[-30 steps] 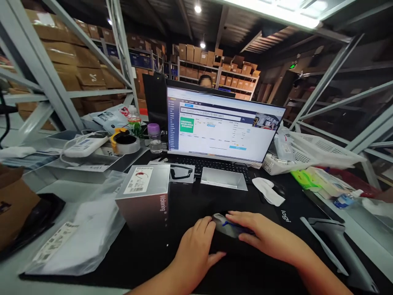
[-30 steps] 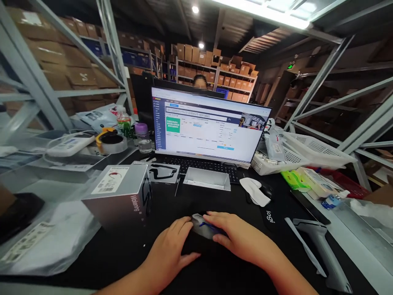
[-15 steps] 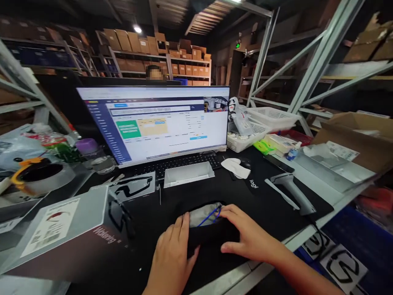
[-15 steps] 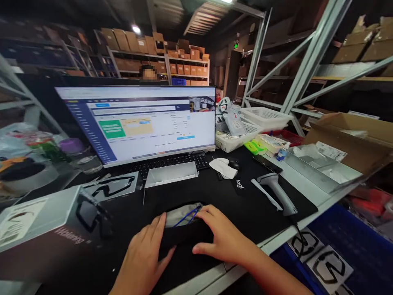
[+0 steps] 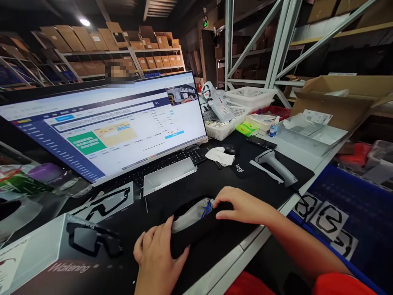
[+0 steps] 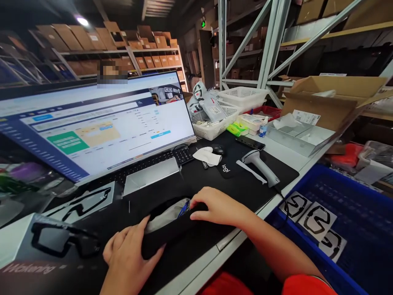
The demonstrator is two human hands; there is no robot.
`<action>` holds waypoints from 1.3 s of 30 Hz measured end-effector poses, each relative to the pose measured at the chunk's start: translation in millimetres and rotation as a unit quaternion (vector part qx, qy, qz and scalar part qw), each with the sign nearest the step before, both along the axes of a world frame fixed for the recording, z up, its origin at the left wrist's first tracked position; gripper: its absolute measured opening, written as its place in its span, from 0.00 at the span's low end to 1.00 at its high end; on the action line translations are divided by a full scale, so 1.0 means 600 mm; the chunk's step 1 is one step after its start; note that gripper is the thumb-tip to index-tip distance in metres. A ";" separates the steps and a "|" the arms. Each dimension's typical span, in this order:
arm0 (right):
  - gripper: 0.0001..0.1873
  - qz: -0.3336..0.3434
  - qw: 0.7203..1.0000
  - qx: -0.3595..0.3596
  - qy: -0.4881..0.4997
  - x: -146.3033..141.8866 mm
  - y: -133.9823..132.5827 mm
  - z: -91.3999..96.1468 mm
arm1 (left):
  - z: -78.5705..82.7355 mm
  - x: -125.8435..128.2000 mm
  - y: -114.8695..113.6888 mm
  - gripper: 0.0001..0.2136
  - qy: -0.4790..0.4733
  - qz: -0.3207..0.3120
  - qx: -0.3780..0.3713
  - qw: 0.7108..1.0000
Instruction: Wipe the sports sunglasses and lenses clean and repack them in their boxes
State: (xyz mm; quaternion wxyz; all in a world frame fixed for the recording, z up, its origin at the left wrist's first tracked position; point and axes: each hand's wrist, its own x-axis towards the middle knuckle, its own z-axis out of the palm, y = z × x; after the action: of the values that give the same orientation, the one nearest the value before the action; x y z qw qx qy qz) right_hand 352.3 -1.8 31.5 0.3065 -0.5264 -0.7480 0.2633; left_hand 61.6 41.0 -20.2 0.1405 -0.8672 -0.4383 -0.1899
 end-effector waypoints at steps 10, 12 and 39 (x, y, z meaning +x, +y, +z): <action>0.30 0.122 0.920 0.126 -0.350 -0.120 0.037 0.000 | -0.010 0.003 -0.010 0.28 -0.053 -0.085 0.007 0.995; 0.27 0.153 0.902 0.099 -0.391 -0.132 0.042 0.017 | -0.004 0.003 -0.007 0.30 -0.065 -0.098 -0.031 0.993; 0.56 0.047 0.990 0.087 -0.099 -0.091 0.056 -0.029 | 0.007 -0.009 0.022 0.52 -0.250 -0.075 -0.249 0.933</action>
State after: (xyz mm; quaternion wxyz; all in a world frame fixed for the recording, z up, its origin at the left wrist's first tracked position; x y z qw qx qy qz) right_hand 297.4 31.9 14.3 0.2629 -0.4853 -0.8187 0.1584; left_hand 56.2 54.0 -16.3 -0.2088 -0.8291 -0.4263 -0.2953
